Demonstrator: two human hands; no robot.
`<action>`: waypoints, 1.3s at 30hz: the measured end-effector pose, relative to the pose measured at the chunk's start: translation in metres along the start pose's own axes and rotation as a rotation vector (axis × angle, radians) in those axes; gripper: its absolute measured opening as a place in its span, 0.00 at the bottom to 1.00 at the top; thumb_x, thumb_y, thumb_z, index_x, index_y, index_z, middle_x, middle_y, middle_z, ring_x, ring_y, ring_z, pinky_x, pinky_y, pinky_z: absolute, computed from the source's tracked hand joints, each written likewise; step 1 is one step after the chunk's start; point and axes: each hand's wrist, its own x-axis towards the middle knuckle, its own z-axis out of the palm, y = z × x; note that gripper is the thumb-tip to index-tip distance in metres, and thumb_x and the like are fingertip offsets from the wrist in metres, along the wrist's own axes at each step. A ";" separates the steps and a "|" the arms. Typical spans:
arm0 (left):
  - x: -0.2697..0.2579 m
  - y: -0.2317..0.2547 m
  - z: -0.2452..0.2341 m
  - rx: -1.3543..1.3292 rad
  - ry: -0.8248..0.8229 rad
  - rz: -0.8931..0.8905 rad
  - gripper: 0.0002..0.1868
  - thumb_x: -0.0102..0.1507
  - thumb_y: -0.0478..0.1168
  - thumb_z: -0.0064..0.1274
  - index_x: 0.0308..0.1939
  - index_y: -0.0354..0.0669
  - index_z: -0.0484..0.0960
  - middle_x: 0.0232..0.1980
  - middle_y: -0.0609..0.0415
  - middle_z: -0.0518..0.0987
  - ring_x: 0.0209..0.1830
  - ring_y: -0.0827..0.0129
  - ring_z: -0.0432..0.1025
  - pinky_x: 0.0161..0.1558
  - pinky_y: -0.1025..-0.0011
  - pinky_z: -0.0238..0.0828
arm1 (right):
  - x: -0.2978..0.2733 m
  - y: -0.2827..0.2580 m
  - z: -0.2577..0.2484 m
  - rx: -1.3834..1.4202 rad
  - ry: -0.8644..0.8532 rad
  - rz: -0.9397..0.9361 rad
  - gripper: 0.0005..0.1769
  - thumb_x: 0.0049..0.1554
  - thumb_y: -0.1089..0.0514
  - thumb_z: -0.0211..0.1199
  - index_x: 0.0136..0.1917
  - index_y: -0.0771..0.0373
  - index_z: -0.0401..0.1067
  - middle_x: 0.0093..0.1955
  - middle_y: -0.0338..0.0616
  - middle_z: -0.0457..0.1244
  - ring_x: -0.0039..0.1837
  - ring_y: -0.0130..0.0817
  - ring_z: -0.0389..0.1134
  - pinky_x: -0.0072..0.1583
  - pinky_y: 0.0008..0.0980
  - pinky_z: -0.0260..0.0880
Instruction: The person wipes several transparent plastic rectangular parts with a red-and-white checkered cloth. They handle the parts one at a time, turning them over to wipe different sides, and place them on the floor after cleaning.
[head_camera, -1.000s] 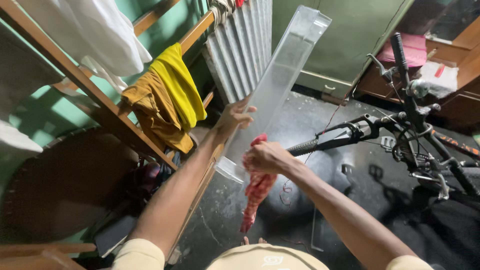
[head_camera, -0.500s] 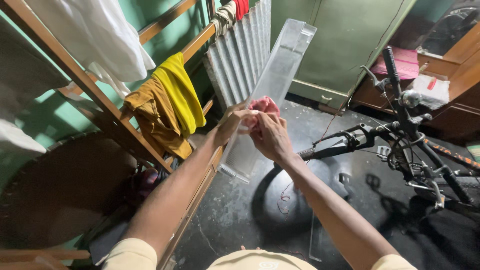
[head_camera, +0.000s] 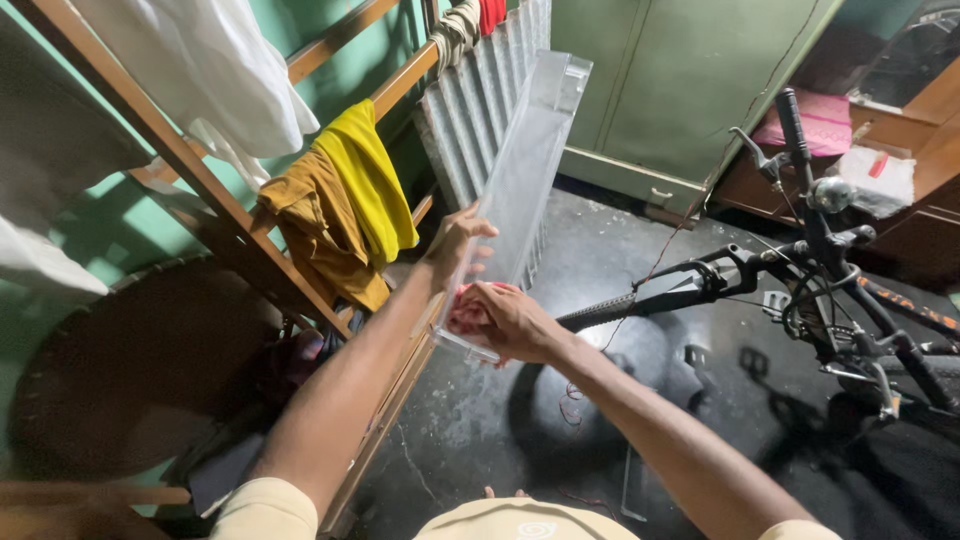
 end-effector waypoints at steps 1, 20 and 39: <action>0.000 -0.003 -0.001 -0.009 -0.001 0.006 0.53 0.47 0.49 0.54 0.78 0.52 0.57 0.66 0.47 0.71 0.55 0.49 0.72 0.50 0.54 0.69 | -0.001 0.001 -0.004 -0.116 -0.040 -0.065 0.19 0.56 0.56 0.69 0.58 0.60 0.68 0.54 0.42 0.69 0.58 0.38 0.70 0.64 0.44 0.65; -0.021 -0.012 0.011 0.040 -0.324 -0.209 0.29 0.52 0.50 0.53 0.56 0.46 0.73 0.54 0.48 0.80 0.48 0.55 0.76 0.49 0.53 0.75 | -0.009 0.051 -0.057 -0.363 0.540 0.312 0.13 0.54 0.69 0.57 0.53 0.62 0.71 0.49 0.51 0.69 0.55 0.52 0.68 0.57 0.48 0.68; -0.025 0.001 0.012 0.095 -0.233 0.319 0.44 0.55 0.34 0.56 0.77 0.54 0.67 0.62 0.49 0.78 0.40 0.77 0.68 0.43 0.76 0.68 | -0.031 -0.008 0.046 1.229 0.109 0.024 0.20 0.52 0.79 0.50 0.55 0.64 0.66 0.55 0.42 0.65 0.46 0.19 0.63 0.44 0.19 0.64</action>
